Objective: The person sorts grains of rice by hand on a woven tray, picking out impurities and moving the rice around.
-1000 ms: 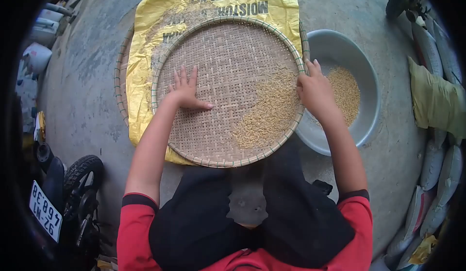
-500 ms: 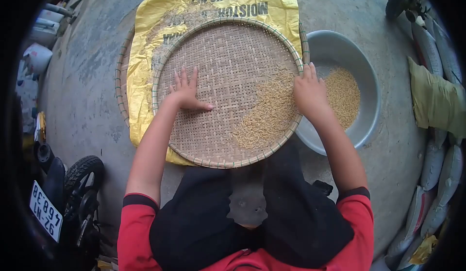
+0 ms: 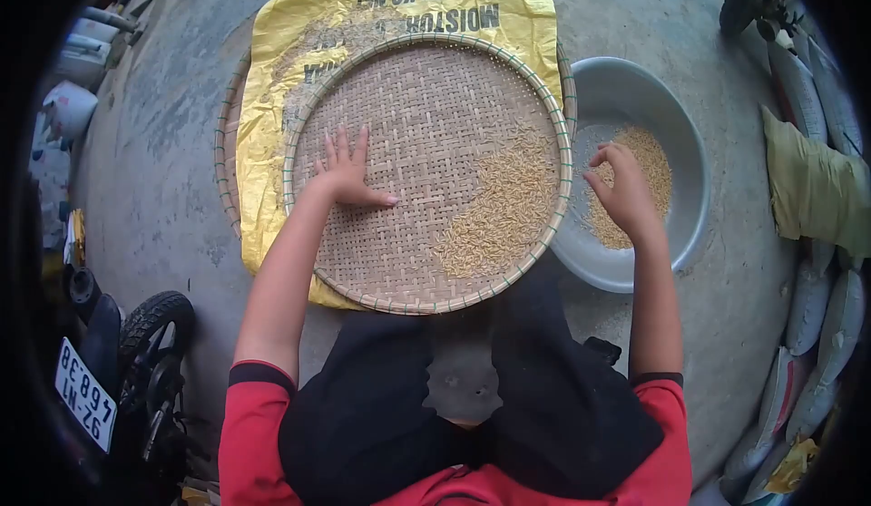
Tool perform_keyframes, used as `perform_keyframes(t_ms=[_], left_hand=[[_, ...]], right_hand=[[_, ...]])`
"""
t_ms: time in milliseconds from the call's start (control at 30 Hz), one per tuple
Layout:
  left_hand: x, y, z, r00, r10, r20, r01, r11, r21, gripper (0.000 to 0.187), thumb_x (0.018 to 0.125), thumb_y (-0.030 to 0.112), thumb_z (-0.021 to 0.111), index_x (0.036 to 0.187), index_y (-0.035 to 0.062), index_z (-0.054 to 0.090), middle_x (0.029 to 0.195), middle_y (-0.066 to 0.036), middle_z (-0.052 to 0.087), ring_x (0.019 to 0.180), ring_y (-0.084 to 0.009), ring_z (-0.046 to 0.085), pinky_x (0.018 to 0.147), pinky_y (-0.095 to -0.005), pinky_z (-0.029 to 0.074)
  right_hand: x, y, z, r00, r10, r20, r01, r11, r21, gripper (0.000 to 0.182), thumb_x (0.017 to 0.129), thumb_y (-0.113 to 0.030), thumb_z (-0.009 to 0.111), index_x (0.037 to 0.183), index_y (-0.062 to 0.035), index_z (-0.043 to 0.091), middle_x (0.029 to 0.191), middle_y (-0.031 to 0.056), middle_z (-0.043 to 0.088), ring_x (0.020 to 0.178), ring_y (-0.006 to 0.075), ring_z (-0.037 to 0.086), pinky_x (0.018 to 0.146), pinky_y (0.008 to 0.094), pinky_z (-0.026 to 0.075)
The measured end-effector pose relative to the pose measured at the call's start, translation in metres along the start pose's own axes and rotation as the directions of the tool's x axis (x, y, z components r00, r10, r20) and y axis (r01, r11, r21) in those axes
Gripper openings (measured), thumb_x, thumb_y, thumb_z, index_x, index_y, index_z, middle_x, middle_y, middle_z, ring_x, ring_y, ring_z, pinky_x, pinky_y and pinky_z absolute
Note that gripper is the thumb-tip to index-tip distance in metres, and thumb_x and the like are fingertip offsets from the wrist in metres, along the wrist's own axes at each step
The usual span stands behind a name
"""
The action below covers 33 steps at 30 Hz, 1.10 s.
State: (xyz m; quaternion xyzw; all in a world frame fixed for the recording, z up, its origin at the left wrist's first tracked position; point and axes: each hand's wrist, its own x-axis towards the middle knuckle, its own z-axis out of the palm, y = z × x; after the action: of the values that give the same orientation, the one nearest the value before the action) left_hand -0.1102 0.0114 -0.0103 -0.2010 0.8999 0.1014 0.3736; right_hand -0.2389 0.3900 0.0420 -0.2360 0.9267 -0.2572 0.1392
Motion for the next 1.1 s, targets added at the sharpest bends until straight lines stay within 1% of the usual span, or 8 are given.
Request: perform_keyframes(t_ms=[133, 200, 300, 400, 600, 767, 933, 1100], left_hand=[[0.001, 0.000, 0.001, 1.000, -0.014, 0.000, 0.014, 1.000, -0.025, 0.144, 0.045, 0.074, 0.072, 0.144, 0.0187, -0.017, 0.147, -0.021, -0.022, 0.135, -0.0394, -0.021, 0.106, -0.0605, 0.002], [0.000, 0.000, 0.000, 1.000, -0.014, -0.002, 0.014, 1.000, -0.023, 0.144, 0.045, 0.075, 0.072, 0.144, 0.0188, -0.017, 0.147, -0.021, -0.022, 0.135, -0.0394, -0.021, 0.106, -0.0605, 0.002], [0.002, 0.000, 0.002, 1.000, -0.010, -0.009, 0.010, 1.000, -0.028, 0.144, 0.045, 0.075, 0.072, 0.144, 0.0189, -0.016, 0.147, -0.021, -0.022, 0.135, -0.0394, -0.020, 0.106, -0.0605, 0.002], [0.002, -0.002, 0.003, 1.000, -0.008, -0.012, 0.008, 0.999, -0.031, 0.144, 0.045, 0.075, 0.072, 0.144, 0.0189, -0.016, 0.147, -0.021, -0.023, 0.135, -0.0394, -0.021, 0.107, -0.0604, 0.002], [0.002, -0.002, 0.002, 1.000, -0.008, -0.007, 0.007, 0.999, -0.045, 0.144, 0.045, 0.074, 0.073, 0.144, 0.0189, -0.016, 0.147, -0.021, -0.023, 0.135, -0.0393, -0.021, 0.107, -0.0599, 0.001], [-0.001, 0.000, 0.000, 1.000, -0.001, -0.002, 0.001, 1.000, -0.008, 0.144, 0.047, 0.074, 0.072, 0.143, 0.0165, -0.019, 0.146, -0.024, -0.022, 0.135, -0.0406, -0.020, 0.107, -0.0594, 0.006], [0.000, -0.001, 0.001, 1.000, -0.008, -0.012, 0.007, 0.999, -0.041, 0.143, 0.046, 0.073, 0.073, 0.143, 0.0193, -0.017, 0.147, -0.021, -0.022, 0.135, -0.0389, -0.022, 0.107, -0.0592, 0.001], [0.001, 0.000, 0.001, 1.000, -0.015, -0.004, 0.015, 0.999, -0.040, 0.143, 0.046, 0.072, 0.074, 0.143, 0.0192, -0.017, 0.147, -0.021, -0.023, 0.135, -0.0387, -0.022, 0.107, -0.0593, 0.001]], right_hand=[[0.003, -0.028, 0.008, 0.987, -0.159, -0.008, 0.159, 0.985, 0.071, 0.021, 0.077, -0.011, 0.067, 0.094, -0.0045, 0.056, 0.130, 0.0164, 0.045, 0.125, 0.0350, 0.039, 0.102, 0.0411, 0.034], [0.006, -0.035, 0.012, 0.980, -0.179, 0.087, 0.179, 0.984, 0.012, 0.020, 0.077, -0.010, 0.067, 0.096, -0.0072, 0.059, 0.136, 0.0173, 0.039, 0.130, 0.0378, 0.033, 0.104, 0.0429, 0.032], [0.010, -0.038, 0.020, 0.963, -0.270, 0.011, 0.267, 0.944, -0.196, 0.017, 0.076, -0.010, 0.066, 0.093, -0.0090, 0.061, 0.142, 0.0188, 0.032, 0.133, 0.0397, 0.026, 0.105, 0.0445, 0.031], [0.014, -0.044, 0.023, 0.958, -0.279, 0.068, 0.287, 0.936, -0.202, 0.017, 0.075, -0.012, 0.068, 0.091, -0.0102, 0.062, 0.145, 0.0190, 0.028, 0.136, 0.0388, 0.021, 0.105, 0.0491, 0.030], [0.019, -0.052, 0.038, 0.968, -0.221, 0.120, 0.250, 0.896, -0.367, 0.014, 0.075, -0.015, 0.068, 0.085, -0.0095, 0.063, 0.143, 0.0180, 0.030, 0.136, 0.0373, 0.021, 0.102, 0.0564, 0.030], [0.020, -0.040, 0.034, 0.969, -0.244, 0.027, 0.239, 0.913, -0.332, 0.011, 0.076, -0.013, 0.067, 0.086, -0.0092, 0.063, 0.140, 0.0177, 0.036, 0.134, 0.0370, 0.026, 0.102, 0.0556, 0.030], [0.020, -0.037, 0.037, 0.952, -0.303, -0.050, 0.287, 0.935, -0.209, 0.012, 0.077, -0.010, 0.064, 0.089, -0.0098, 0.064, 0.138, 0.0174, 0.039, 0.132, 0.0374, 0.030, 0.102, 0.0550, 0.030], [0.018, -0.051, 0.044, 0.943, -0.317, 0.102, 0.333, 0.895, -0.297, 0.011, 0.080, -0.010, 0.059, 0.090, -0.0109, 0.064, 0.141, 0.0152, 0.036, 0.135, 0.0349, 0.025, 0.104, 0.0554, 0.027]])
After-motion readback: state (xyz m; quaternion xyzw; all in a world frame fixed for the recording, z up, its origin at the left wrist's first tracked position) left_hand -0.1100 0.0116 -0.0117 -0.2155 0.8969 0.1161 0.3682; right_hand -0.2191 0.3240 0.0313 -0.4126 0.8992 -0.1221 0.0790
